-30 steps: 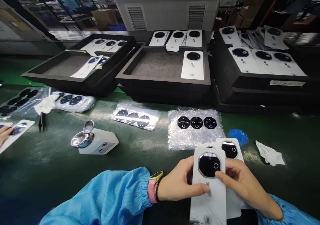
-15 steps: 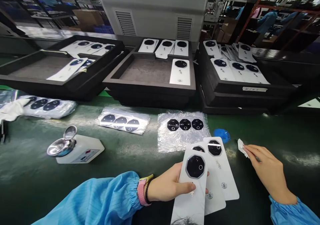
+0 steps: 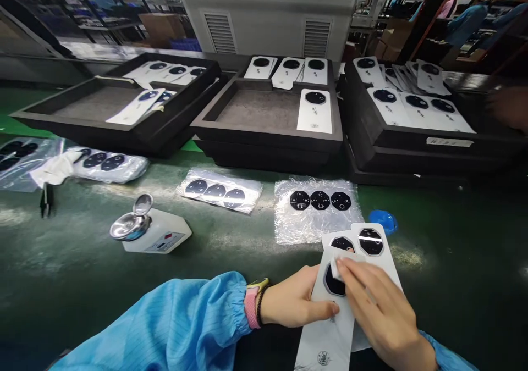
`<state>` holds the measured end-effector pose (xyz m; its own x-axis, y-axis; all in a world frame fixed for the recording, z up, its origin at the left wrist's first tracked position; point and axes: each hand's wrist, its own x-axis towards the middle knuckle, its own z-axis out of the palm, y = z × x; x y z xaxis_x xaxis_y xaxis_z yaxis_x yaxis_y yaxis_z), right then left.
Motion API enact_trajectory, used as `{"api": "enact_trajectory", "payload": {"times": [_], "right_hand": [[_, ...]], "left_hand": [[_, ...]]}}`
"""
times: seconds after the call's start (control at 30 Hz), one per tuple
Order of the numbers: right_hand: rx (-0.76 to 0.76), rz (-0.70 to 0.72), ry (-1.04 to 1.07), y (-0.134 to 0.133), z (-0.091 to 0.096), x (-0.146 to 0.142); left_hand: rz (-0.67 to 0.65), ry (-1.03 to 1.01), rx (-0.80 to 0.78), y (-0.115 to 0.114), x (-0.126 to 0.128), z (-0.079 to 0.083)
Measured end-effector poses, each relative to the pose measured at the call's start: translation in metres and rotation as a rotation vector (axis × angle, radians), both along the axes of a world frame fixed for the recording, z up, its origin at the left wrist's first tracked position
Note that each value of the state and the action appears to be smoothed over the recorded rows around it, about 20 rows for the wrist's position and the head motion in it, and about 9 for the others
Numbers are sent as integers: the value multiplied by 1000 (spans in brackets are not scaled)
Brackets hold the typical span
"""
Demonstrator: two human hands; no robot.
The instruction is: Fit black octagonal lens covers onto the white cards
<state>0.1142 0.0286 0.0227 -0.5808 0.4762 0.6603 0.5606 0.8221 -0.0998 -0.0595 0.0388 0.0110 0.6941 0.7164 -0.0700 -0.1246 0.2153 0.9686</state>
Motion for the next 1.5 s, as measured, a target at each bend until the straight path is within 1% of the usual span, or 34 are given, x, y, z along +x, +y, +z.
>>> {"api": "enact_trajectory", "payload": {"times": [0.1,0.13,0.2,0.23,0.3,0.37,0.4,0.47,0.57,0.67,0.77,0.87,0.93,1.0,1.1,1.23,1.27,1.33,1.4,1.43,1.5], "right_hand": [[-22,57,-43,-9,-4,1],[-31,75,-48,-10,-3,4],[-27,99,-56,-6,0,9],[-11,95,-51,-2,2,11],[9,37,-31,6,7,12],[21,-14,-7,10,9,9],[27,-13,-7,9,10,6],[2,26,-57,3,11,1],[-85,74,-168,-9,11,-2],[-132,97,-170,-14,9,4],[-147,129,-200,-12,7,15],[-96,144,-275,-11,3,26],[-86,127,-293,-14,0,30],[-135,80,-277,-20,-1,34],[-200,-21,-200,-26,-1,39],[-146,47,-198,-19,3,47],[-135,53,-186,-16,5,46],[-114,4,-110,-9,10,40],[-89,-60,-19,-3,15,28],[-71,-69,1,-1,18,21],[-53,-70,-14,3,22,8]], "left_hand": [[27,62,123,2,-1,2],[27,65,130,2,-1,2],[-3,46,89,2,-2,2],[-27,28,58,1,-2,1],[-60,13,28,0,-2,0],[-58,66,73,0,-3,-1],[-49,110,116,0,-3,-1],[-40,179,193,0,-3,-2],[-35,160,240,1,-3,-3],[-41,130,273,1,-2,-4],[-52,138,293,1,-2,-3],[-29,112,267,1,-3,-2],[-18,68,233,1,-3,-2],[-21,30,185,2,-4,-3],[-51,4,90,2,-5,-3],[-129,-83,-20,4,-5,0],[-156,-104,-47,4,-5,1],[-193,-124,-92,5,-5,3],[-197,-125,-106,5,-5,4],[-196,-123,-106,5,-5,4],[-182,-106,-92,5,-5,4]]}}
